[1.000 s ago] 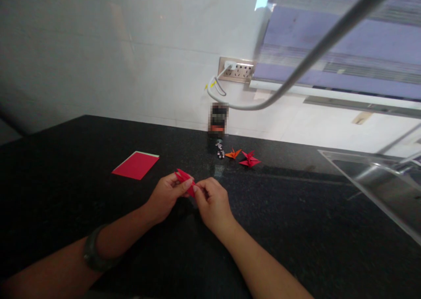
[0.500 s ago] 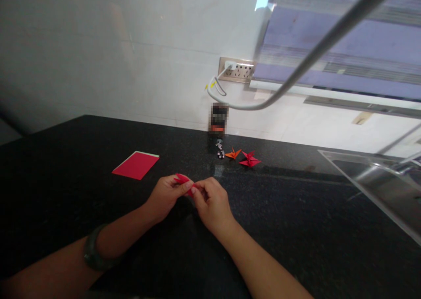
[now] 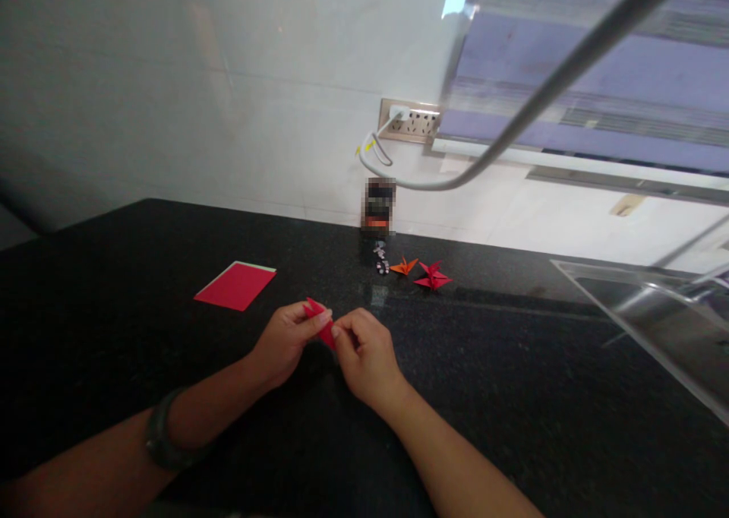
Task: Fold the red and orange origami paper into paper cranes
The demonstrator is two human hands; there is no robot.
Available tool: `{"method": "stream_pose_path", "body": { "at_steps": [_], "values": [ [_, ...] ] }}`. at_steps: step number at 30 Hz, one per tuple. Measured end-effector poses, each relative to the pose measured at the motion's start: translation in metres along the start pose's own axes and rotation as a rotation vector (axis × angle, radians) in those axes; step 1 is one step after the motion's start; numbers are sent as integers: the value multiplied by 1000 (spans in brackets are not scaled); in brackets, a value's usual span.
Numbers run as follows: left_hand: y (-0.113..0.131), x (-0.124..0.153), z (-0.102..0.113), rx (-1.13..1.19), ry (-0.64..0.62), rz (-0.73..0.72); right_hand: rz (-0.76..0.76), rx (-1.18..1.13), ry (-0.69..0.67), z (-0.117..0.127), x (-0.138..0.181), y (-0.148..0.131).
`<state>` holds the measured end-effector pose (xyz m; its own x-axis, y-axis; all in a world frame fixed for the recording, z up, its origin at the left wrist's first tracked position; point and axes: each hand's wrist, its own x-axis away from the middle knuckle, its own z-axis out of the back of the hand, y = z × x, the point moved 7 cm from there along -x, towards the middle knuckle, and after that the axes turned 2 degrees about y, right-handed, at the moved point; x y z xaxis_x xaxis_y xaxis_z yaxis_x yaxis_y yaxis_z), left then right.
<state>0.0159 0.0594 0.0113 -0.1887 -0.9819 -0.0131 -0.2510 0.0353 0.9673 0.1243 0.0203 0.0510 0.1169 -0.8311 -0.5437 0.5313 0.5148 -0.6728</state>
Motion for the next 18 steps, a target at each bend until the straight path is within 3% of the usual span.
{"method": "stream_pose_path", "body": {
  "at_steps": [18],
  "values": [
    [4, -1, 0, -118, -10, -29, -98, -57, -1, -4, 2, 11]
  ]
}}
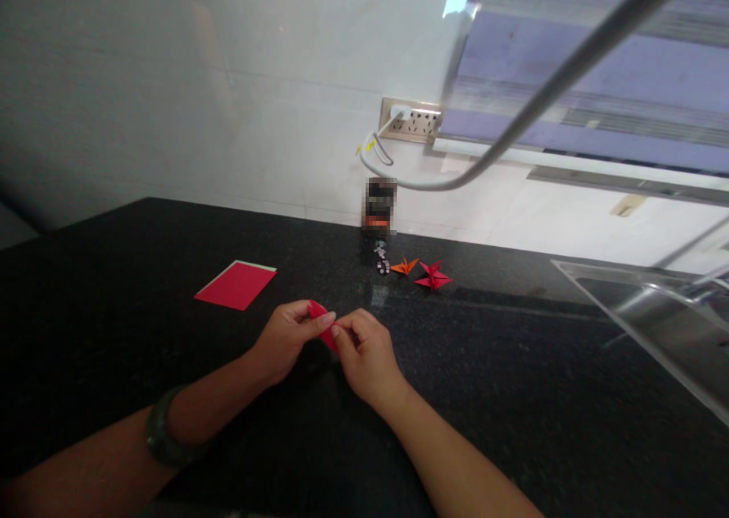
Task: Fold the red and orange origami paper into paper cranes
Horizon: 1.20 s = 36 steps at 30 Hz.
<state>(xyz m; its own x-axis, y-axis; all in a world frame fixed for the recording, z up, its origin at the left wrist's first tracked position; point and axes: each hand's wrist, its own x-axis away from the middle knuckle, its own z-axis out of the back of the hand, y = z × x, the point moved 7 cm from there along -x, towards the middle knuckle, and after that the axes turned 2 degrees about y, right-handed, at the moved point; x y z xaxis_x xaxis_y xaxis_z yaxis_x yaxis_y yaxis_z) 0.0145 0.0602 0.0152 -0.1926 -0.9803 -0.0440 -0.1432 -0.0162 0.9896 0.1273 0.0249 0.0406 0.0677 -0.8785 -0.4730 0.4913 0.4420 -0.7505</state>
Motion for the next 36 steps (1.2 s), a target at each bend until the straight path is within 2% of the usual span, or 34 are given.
{"method": "stream_pose_path", "body": {
  "at_steps": [3, 5, 8, 10, 14, 23, 36],
  "values": [
    [-2, 0, -4, 46, -28, 25, -61, -62, -2, 1, -1, 3],
    [-4, 0, -6, 89, -44, 52, -162, -126, 16, 2, -2, 12],
    [-9, -1, -2, 73, 23, 114, -318, -211, 88, 5, -2, 29],
    [-12, -2, 1, 7, 61, 136, -346, -230, 141, 8, -3, 36],
    [-14, -3, 1, -73, 43, 133, -310, -204, 144, 7, -4, 38],
    [-13, -3, 2, -65, 59, 121, -235, -114, 145, 7, -3, 36],
    [-16, -4, 4, 53, 100, 153, -168, -49, 127, 6, -4, 28]
  ]
}}
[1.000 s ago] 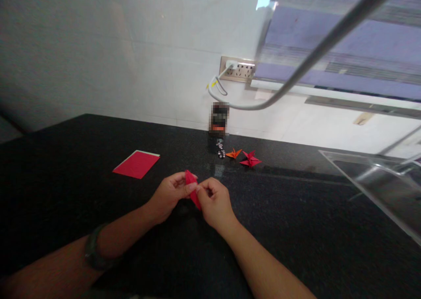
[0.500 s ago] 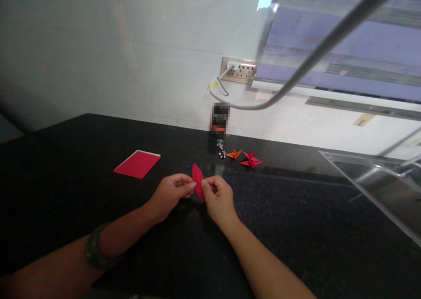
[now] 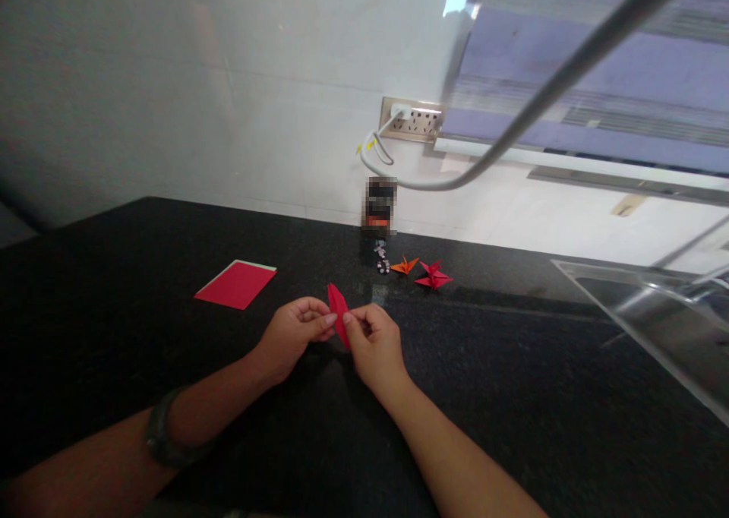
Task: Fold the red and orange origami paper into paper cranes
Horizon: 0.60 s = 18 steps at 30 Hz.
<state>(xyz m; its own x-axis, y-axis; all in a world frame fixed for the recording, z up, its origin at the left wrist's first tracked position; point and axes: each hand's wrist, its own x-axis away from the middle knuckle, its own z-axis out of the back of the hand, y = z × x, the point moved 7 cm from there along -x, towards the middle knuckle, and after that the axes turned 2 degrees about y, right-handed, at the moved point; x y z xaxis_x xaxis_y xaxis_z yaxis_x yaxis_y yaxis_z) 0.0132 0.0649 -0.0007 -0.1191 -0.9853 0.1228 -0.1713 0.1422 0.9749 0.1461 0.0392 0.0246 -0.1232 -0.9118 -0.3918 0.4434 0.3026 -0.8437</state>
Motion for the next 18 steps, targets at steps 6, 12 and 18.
{"method": "stream_pose_path", "body": {
  "at_steps": [6, 12, 18],
  "values": [
    [3, -3, 4, -25, 41, -55, -1, -12, -87, -7, 1, 1],
    [9, -1, 3, -96, 49, -144, -22, -12, -41, -4, -1, 4],
    [9, 0, 4, -122, 49, -156, -31, -22, -27, -2, -2, 6]
  ]
}}
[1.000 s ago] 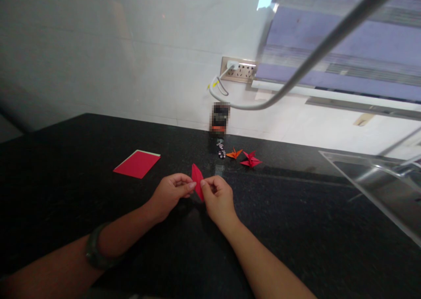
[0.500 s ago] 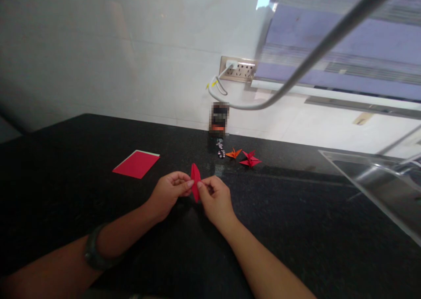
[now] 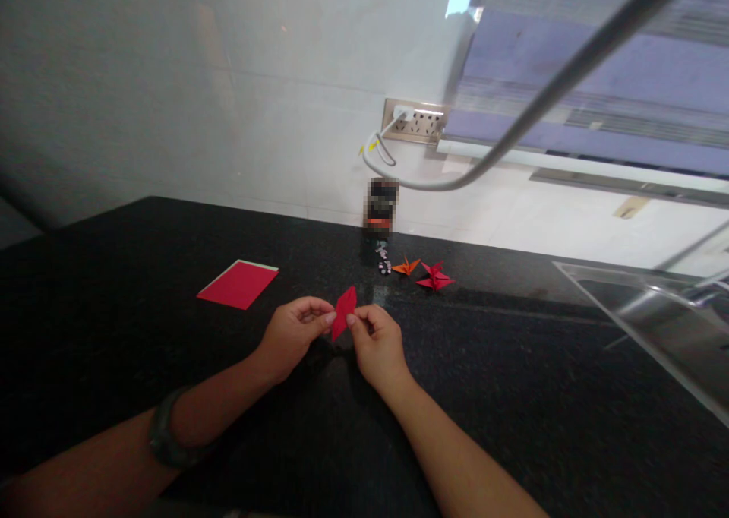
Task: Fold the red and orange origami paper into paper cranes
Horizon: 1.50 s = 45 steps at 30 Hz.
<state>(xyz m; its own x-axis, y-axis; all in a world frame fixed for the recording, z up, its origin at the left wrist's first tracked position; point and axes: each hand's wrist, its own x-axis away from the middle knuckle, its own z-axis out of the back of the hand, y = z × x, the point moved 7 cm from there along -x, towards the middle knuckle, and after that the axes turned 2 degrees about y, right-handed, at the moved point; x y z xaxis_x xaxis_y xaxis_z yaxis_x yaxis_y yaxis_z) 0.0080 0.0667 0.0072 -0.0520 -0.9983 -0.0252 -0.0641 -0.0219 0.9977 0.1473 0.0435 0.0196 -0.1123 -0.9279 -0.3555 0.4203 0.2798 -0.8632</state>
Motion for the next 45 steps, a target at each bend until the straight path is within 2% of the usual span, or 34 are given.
{"method": "stream_pose_path", "body": {
  "at_steps": [10, 16, 22, 34, 38, 45],
  "values": [
    [-1, 0, -4, -17, -48, 12, 28, 41, 11, 0, 1, -3],
    [4, 1, -4, -112, -71, -99, 25, 90, 65, 2, 3, -3],
    [12, 5, -1, -183, -23, -154, 52, 106, 85, 3, 5, -7],
    [12, 5, -5, -137, -72, -140, 37, 7, 41, 0, 6, -4],
    [13, 5, -6, -91, -72, -127, 12, -65, 96, 2, 6, -3],
    [7, 3, -5, -86, -57, -89, 82, 45, 90, 4, 5, -10]
  ]
}}
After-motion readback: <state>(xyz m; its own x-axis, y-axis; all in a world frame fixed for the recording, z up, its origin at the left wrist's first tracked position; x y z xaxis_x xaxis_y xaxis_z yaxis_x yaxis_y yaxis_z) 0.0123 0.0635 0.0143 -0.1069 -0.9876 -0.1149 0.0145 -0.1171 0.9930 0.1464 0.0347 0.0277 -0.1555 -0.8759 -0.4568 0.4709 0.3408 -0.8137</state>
